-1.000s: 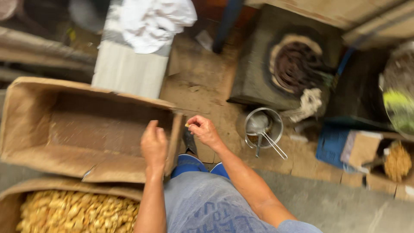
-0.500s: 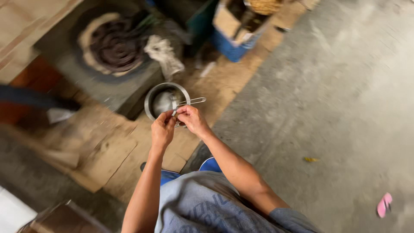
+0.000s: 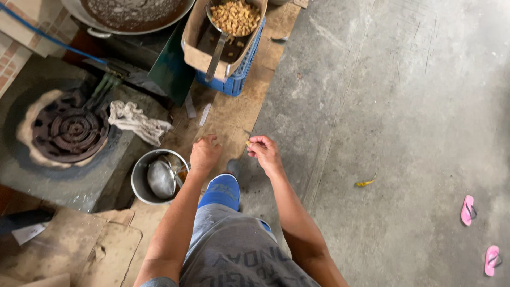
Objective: The person scoops fried food pieces from a large wok using a metal strainer, transfers them into cardboard boxes and a metal pot, and then pours more food from a large pot into the boxes.
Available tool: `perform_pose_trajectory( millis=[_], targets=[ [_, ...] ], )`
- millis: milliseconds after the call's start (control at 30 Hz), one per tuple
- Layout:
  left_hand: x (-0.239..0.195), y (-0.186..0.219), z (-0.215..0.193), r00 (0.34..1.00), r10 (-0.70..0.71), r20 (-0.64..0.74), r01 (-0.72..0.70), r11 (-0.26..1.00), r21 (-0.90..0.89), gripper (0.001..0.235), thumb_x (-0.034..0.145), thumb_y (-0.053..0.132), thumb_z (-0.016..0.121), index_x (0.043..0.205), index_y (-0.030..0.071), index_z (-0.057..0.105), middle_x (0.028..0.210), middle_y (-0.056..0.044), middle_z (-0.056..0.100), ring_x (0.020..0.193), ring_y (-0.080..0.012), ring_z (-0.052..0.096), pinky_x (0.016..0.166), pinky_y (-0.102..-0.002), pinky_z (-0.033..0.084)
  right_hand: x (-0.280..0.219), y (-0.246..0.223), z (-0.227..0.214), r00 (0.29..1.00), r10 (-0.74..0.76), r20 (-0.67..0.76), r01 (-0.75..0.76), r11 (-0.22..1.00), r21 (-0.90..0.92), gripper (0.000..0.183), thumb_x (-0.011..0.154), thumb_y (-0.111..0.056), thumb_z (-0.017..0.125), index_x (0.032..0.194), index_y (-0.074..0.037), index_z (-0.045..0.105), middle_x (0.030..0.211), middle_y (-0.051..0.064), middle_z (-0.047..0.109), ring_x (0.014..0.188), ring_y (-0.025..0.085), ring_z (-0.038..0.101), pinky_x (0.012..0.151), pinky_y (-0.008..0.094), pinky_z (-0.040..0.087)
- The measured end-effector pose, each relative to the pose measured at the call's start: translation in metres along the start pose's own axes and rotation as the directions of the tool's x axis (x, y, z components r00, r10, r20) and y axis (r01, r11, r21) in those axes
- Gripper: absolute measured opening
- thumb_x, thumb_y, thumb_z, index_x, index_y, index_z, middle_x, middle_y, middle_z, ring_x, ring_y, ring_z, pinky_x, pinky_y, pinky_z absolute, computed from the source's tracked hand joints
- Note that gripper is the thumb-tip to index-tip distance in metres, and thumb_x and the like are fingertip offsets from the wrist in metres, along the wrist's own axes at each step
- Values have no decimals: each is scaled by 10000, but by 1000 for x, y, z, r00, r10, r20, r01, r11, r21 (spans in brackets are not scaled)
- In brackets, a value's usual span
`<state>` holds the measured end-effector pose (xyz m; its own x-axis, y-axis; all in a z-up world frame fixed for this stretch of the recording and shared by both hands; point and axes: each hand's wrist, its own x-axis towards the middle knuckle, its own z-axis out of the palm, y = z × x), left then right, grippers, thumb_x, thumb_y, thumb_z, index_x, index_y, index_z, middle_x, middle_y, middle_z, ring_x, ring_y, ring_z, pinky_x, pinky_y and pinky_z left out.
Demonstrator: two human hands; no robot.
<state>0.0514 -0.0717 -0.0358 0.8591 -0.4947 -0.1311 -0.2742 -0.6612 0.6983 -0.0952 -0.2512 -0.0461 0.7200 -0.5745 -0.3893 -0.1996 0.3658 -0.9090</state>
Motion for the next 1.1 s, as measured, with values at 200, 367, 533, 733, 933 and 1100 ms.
perform_pose_trajectory(
  millis=[200, 367, 533, 733, 933, 1100],
  targets=[
    [123, -3, 58, 987, -140, 77, 122, 972, 201, 423, 809, 221, 677, 1224, 159, 734, 1245, -194, 692, 1153, -451, 613, 979, -508, 511, 117, -29, -38, 998, 8, -60, -11, 999, -47, 199, 928, -89, 689, 1097, 16, 684, 954, 82, 727, 825, 144, 715, 718, 306, 621],
    [242, 9, 87, 946, -318, 59, 299, 929, 218, 418, 832, 272, 716, 1240, 181, 714, 1314, -159, 637, 1238, -440, 559, 1021, -518, 482, 257, -61, -62, 1000, -24, -9, 23, 994, -109, 201, 905, -55, 682, 1088, 28, 682, 908, 102, 725, 767, 148, 708, 662, 304, 623],
    [312, 18, 87, 919, -391, 55, 370, 901, 227, 460, 839, 261, 722, 1282, 146, 670, 1337, -153, 624, 1250, -420, 552, 1006, -513, 486, 394, -83, -65, 1000, 16, 5, -15, 984, -175, 180, 892, -35, 689, 1063, 23, 692, 892, 100, 721, 735, 140, 699, 644, 289, 609],
    [370, 37, 107, 875, -476, 92, 436, 855, 280, 454, 880, 222, 694, 1310, 88, 640, 1324, -163, 634, 1232, -384, 576, 1026, -496, 486, 549, -92, -46, 995, 80, 58, -62, 963, -263, 146, 895, -25, 681, 1035, 16, 690, 880, 87, 724, 730, 138, 697, 620, 285, 602],
    [421, 43, 151, 851, -524, -14, 512, 825, 238, 437, 850, 188, 685, 1285, 143, 664, 1352, -111, 631, 1304, -362, 539, 1086, -487, 443, 690, -64, -29, 976, 178, 129, -132, 945, -300, 137, 903, -39, 696, 1033, 1, 681, 865, 84, 705, 706, 144, 691, 601, 287, 607],
    [460, 17, 167, 719, -695, 25, 645, 680, 349, 713, 822, 268, 743, 1458, 98, 471, 1408, -142, 525, 1306, -377, 482, 1082, -496, 398, 776, -34, -11, 949, 310, 61, -258, 873, -414, 136, 900, -60, 677, 1032, -25, 668, 838, 63, 716, 691, 128, 704, 604, 270, 623]
  ],
)
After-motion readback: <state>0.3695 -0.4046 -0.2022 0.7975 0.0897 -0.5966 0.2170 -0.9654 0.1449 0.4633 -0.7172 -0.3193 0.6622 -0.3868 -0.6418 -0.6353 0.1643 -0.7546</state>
